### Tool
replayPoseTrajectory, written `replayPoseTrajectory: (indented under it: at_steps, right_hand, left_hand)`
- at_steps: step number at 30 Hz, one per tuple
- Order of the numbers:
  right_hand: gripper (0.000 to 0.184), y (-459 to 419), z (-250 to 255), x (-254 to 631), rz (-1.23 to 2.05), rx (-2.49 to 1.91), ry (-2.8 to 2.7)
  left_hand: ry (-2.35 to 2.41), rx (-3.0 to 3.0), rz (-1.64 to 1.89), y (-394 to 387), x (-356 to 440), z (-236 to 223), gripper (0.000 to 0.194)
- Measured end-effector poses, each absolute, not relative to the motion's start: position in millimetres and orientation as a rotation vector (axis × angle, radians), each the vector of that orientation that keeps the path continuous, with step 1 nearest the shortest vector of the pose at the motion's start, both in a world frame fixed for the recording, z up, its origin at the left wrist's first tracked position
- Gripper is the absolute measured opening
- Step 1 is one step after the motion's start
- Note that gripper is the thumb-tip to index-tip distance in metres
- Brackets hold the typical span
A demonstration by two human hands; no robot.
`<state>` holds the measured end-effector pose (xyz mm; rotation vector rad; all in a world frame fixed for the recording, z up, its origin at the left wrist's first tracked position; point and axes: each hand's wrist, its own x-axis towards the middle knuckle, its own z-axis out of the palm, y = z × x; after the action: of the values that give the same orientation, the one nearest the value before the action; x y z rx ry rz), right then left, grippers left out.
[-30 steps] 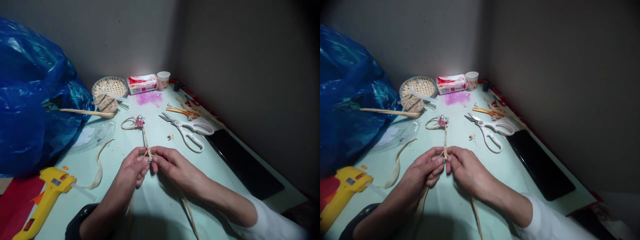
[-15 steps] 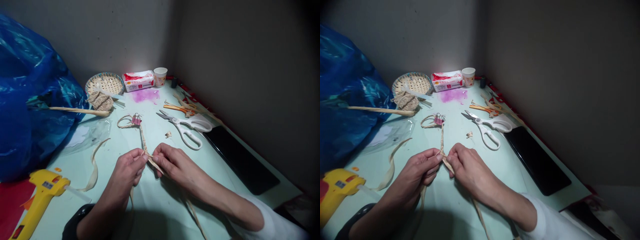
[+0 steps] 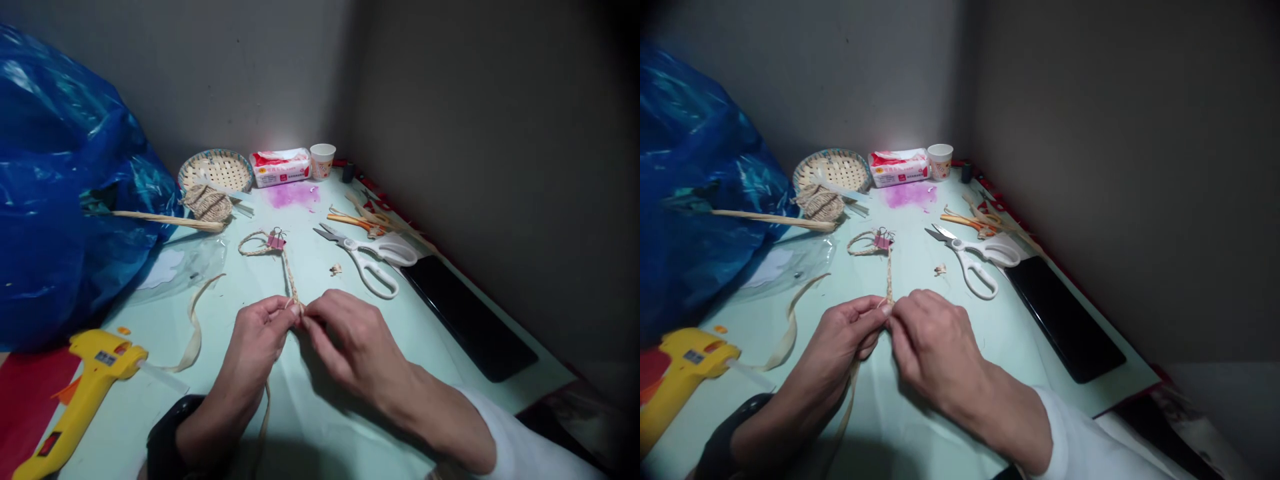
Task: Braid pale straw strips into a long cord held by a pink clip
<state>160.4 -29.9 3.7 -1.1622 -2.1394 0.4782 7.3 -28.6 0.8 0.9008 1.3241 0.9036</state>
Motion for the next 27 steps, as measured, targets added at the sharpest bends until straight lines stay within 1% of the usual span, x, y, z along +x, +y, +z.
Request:
replayPoseTrajectory:
  at_steps: [2,4,6,8,9,11,14,16,18,20,22,25,27]
  right_hand:
    - [0.020,-34.6,-3.6,157.8,0.169,-1.021,-2.260]
    - [0.023,-37.9,-9.2,155.8,-0.071,-0.912,-2.335]
    - [0.024,-40.9,-10.3,155.1,-0.215,-0.840,-2.381]
    - [0.024,-43.3,-5.2,157.7,-0.236,-0.790,-2.438]
    - [0.022,-43.9,0.0,160.6,-0.181,-0.785,-2.458]
    - [0.021,-42.0,14.0,169.1,0.041,-0.835,-2.415]
    - [0.023,-30.0,34.0,181.6,0.452,-1.138,-2.143]
    - [0.027,-18.8,37.9,183.3,0.710,-1.281,-2.101]
    - [0.028,-9.0,32.5,178.1,1.047,-1.251,-2.131]
    - [0.034,-2.5,22.3,169.3,1.323,-1.171,-2.077]
    - [0.039,0.5,13.3,161.5,1.433,-1.157,-2.017]
    - [0.040,1.3,8.8,158.1,1.405,-1.155,-2.035]
    - [0.037,0.8,9.5,160.2,1.405,-1.122,-2.055]
  left_hand:
    - [1.281,0.878,0.917,-29.3,6.5,-0.8,0.023]
    - [1.232,0.894,0.925,-30.0,4.8,-2.4,0.025]
    - [1.196,0.898,0.937,-30.8,3.3,-3.1,0.024]
    - [1.192,0.872,0.953,-31.4,2.5,-2.1,0.019]
    - [1.194,0.854,0.959,-31.5,2.3,-1.1,0.017]
    - [1.196,0.828,0.957,-31.1,2.0,1.6,0.016]
    - [1.174,0.839,0.924,-30.1,1.1,5.4,0.018]
    - [1.167,0.852,0.909,-30.0,0.5,7.0,0.020]
    - [1.169,0.842,0.909,-30.6,0.2,7.5,0.020]
    - [1.163,0.835,0.904,-31.7,0.7,7.3,0.020]
    - [1.157,0.848,0.906,-33.3,2.1,6.6,0.018]
    - [1.179,0.866,0.933,-35.9,4.8,4.9,0.016]
    - [1.214,0.878,0.956,-37.4,5.5,3.4,0.019]
